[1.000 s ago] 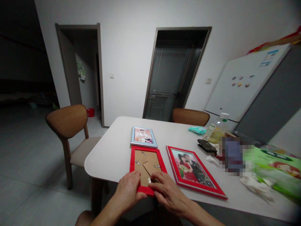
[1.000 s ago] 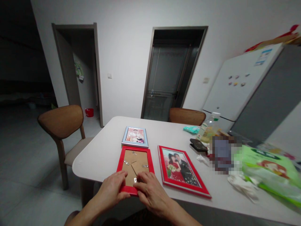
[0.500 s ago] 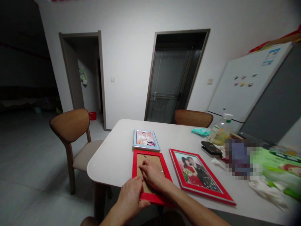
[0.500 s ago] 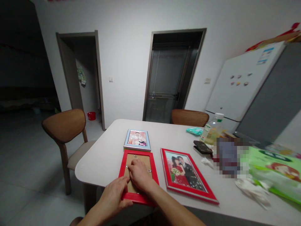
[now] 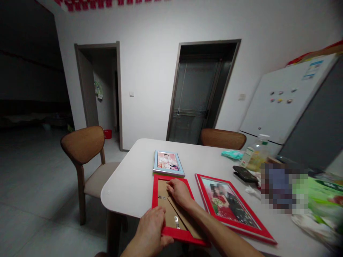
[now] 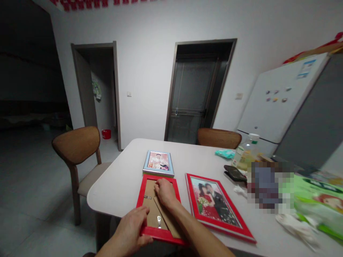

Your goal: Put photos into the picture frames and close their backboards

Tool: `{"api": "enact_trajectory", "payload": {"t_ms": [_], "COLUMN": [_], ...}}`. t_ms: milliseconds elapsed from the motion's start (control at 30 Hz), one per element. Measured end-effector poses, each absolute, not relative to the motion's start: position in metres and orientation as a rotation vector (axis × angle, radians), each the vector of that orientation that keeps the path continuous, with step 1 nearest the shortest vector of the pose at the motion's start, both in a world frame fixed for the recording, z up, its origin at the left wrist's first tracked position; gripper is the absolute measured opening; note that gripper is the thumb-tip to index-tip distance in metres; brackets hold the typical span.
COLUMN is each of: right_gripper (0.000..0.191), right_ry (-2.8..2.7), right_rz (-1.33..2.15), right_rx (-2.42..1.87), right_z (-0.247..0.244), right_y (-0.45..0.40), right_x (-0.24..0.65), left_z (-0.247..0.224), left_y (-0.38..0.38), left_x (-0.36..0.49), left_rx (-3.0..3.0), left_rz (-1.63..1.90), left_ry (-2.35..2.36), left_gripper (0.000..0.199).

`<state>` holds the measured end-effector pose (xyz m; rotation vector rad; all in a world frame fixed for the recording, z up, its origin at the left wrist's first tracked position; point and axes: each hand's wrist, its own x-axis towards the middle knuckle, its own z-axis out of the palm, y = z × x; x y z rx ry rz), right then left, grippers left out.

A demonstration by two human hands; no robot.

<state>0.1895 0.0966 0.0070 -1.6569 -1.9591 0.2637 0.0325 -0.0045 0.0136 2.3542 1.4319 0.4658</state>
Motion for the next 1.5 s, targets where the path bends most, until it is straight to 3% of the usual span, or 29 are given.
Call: {"api": "enact_trajectory", "payload": {"t_ms": [400, 633, 833, 967, 1033, 1167, 1267, 1500], "right_gripper": [0.021, 0.025, 0.031, 0.041, 0.042, 0.037, 0.041, 0.044], "right_ry": [-1.684, -1.605, -0.943, -0.601, -0.498, -0.475, -0.615, -0.955], "right_rz": [0.415, 0.489, 0.826, 1.305, 1.483, 1.267, 1.153, 0.965], "right_rx": [-1.722, -1.511, -1.270, -1.093, -0.950, -0.796, -1.004, -1.514], "right_z": [-0.001, 0.015, 0.018, 0.008, 0.007, 0.023, 0.042, 0.048], "right_y": [0.131, 0.104, 0.058, 0.025, 0.015, 0.007, 0.006, 0.017], "right_x": [0.201, 0.228, 0.252, 0.222, 0.205, 0.219, 0.275, 0.396], "left_z": [0.018, -0.005, 0.005, 0.050, 0.067, 0.082, 0.080, 0.026], "left_y": [-0.011, -0.005, 0.003, 0.000, -0.004, 0.001, 0.014, 0.026], "left_x": [0.038, 0.072, 0.061, 0.075, 0.091, 0.115, 0.126, 0.179], "left_rx": [2.357, 2.534, 2.362, 1.712, 1.391, 1.077, 1.000, 1.216], "left_rz": [0.423, 0.405, 0.959, 1.366, 1.409, 1.471, 1.446, 1.211], "left_ry": [1.442, 1.203, 1.057, 0.927, 0.820, 0.637, 0.622, 0.603], "left_gripper": [0.073, 0.045, 0.047, 0.023, 0.023, 0.041, 0.058, 0.035]}}
